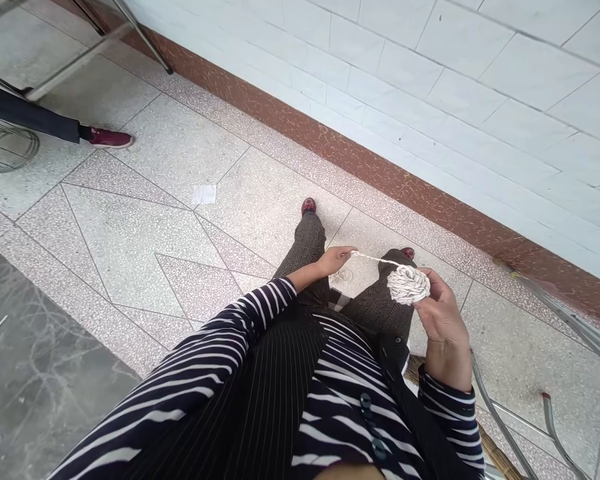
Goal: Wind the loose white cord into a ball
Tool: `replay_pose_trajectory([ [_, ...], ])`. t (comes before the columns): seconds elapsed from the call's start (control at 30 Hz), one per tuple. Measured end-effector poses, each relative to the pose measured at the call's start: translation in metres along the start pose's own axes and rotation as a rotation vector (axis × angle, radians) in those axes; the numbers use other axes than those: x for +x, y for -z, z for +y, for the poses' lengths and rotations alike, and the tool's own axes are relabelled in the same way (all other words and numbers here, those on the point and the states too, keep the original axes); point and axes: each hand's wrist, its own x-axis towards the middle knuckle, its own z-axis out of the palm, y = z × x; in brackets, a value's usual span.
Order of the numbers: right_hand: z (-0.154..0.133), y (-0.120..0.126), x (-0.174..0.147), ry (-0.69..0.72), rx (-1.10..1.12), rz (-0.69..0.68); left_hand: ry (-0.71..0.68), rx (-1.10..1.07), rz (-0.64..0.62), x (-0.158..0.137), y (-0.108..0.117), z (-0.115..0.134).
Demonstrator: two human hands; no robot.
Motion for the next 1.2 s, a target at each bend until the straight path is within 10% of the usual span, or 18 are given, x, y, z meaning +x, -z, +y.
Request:
replay_pose_trajectory([
  [0.17,-0.002,-0.005,-0.003,0.042,0.093,0.052,0.080,-0.033,-0.120,0.003,0.008,-0.002],
  [0.33,-0.007,-0.001,-0.017,0.061,0.172,0.134,0.132,0.606,-0.125,-0.003,0.020,0.002],
  [0.63,-0.060,0.016,-0.055,0.436,0.527,0.137,0.268,0.818,-0.070,0.021,0.039,0.010],
  [0.8,-0.049,0.014,-0.038,0.456,0.254,0.219,0.083,0.620,-0.142,0.025,0.020,0.022],
  [1.0,-0.009,-0.026,0.000,0.068,-0.019,0.053,-0.333,0.013,-0.242,0.011,-0.026,0.073],
  [1.2,-0.005,-0.021,0.010,0.065,0.044,0.088,-0.241,0.027,-0.227,0.005,-0.032,0.081],
])
